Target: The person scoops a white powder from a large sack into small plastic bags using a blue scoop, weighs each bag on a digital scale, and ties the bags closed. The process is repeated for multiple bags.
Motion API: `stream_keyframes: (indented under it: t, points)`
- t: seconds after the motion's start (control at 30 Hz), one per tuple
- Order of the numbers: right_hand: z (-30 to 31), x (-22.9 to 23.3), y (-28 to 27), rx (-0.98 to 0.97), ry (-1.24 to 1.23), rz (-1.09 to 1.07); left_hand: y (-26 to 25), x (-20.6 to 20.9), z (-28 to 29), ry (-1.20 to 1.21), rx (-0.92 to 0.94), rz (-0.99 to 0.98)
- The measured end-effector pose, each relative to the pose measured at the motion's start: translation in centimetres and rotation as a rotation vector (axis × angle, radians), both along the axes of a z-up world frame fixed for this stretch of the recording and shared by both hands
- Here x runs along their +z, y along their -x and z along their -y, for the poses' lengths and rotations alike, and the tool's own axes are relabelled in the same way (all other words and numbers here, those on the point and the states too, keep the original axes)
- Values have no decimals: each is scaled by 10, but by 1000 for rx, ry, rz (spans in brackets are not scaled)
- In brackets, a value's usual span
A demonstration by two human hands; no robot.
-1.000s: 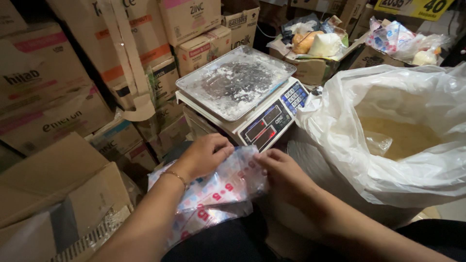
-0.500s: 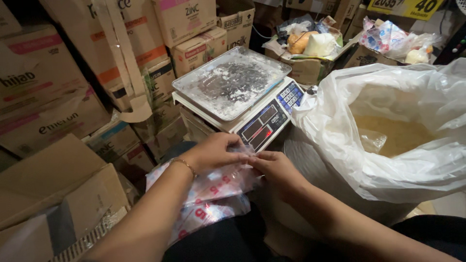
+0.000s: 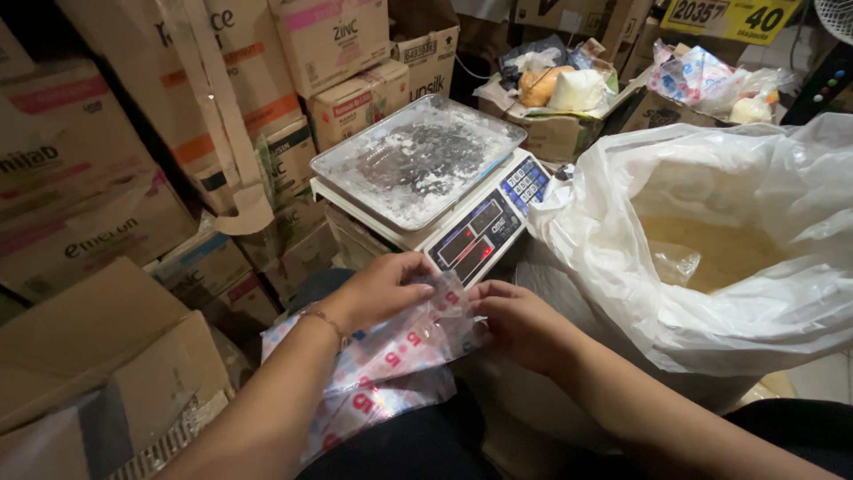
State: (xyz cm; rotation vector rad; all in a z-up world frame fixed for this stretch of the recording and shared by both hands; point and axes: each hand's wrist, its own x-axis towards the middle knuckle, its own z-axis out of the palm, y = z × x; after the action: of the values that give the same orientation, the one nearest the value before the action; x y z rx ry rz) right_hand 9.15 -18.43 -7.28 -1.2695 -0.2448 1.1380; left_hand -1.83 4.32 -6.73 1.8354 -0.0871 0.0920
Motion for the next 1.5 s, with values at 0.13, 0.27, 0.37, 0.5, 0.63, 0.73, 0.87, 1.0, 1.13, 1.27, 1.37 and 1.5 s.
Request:
stream_keyframes:
  t: [0.13, 0.27, 0.37, 0.5, 0.63, 0.73, 0.87, 1.0, 1.13, 1.27, 1.37, 1.5]
  points:
    - [-1, 0, 0, 43, 26, 144, -2, -2, -2, -52, 14, -45]
    - [-10, -8, -1, 80, 76, 271, -3, -4, -2, -42, 3, -19]
    - [-15, -14, -3, 16, 91, 300, -2, -6, -4, -19, -6, -25]
    - [-13, -16, -10, -26, 105, 405, -4, -7, -6, -98, 11, -42]
    - [-5, -9, -16, -71, 138, 408, -2, -3, -5, -79, 17, -79]
    - [4, 1, -20, -51, 116, 374, 1, 6, 1, -63, -6, -78]
    - [9, 7, -24, -29, 123, 332, 0, 19, 7, -144, 8, -107]
    - [7, 8, -35, -45, 108, 301, -12, 18, 13, -271, -4, -79]
    - [22, 19, -64, -109, 182, 568, -15, 5, 8, -180, -42, -111]
    - [53, 50, -96, -161, 409, 733, -13, -5, 0, -256, -22, -200]
    - [80, 81, -117, -247, 371, 733, -16, -3, 6, -341, -15, -110]
    - [107, 113, -125, -300, 287, 559, -30, 25, 33, -638, 169, 303]
